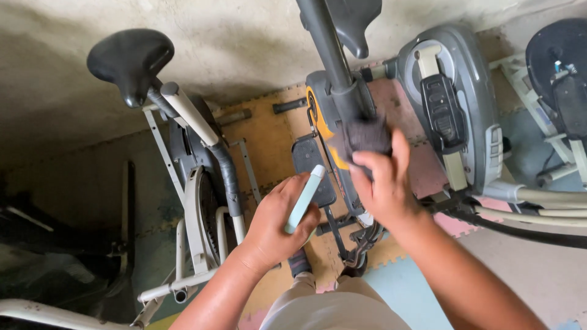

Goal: Wiping down and sanitizing exercise machines with a spray bottle and cloth.

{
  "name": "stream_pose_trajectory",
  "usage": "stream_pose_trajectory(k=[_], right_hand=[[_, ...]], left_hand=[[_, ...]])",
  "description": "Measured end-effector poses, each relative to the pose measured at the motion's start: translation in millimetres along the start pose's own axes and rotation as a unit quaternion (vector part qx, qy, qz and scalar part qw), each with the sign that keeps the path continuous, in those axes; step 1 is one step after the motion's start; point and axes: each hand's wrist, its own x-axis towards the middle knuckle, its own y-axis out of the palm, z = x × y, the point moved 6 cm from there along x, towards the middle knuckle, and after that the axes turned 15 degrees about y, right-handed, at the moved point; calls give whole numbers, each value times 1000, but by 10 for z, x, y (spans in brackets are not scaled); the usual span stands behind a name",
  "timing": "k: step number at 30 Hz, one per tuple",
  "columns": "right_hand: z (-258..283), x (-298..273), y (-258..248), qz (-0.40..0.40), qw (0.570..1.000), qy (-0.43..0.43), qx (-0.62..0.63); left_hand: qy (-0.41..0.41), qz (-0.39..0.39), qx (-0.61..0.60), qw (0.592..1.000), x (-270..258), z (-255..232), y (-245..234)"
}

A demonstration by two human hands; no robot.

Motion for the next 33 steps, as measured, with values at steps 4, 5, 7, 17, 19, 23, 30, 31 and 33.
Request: stream_pose_trajectory(k=[4,5,7,17,19,23,30,31,33], right_hand=[[498,767,-30,-17,999,-45,16],[498,806,47,-15,999,-34,8],[469,794,143,-12,1000,-19,0],[-212,-392,274,-10,995,19,-95],[-309,-496,316,-17,997,11,-78],[-362,-413,351,-8,998,20,-56],[-352,-293,369,36,999,-8,-39],[-382,-307,408,31,999,-18,-36],[-475,-337,500,33,999,-18,-17]], left_hand=[[13,25,-18,999,88,-86,44],[28,11,-21,999,111,-118,24],[40,0,-27,999,123,-144,9],[-15,-55,-24,998,87,-229,15],[-19,-72,-21,997,112,-304,1],[2,-72,3,997,215,-458,21],[26,-134,46,990,292,-726,89],[32,-142,52,988,284,-752,102],[36,-150,61,986,258,-785,147]])
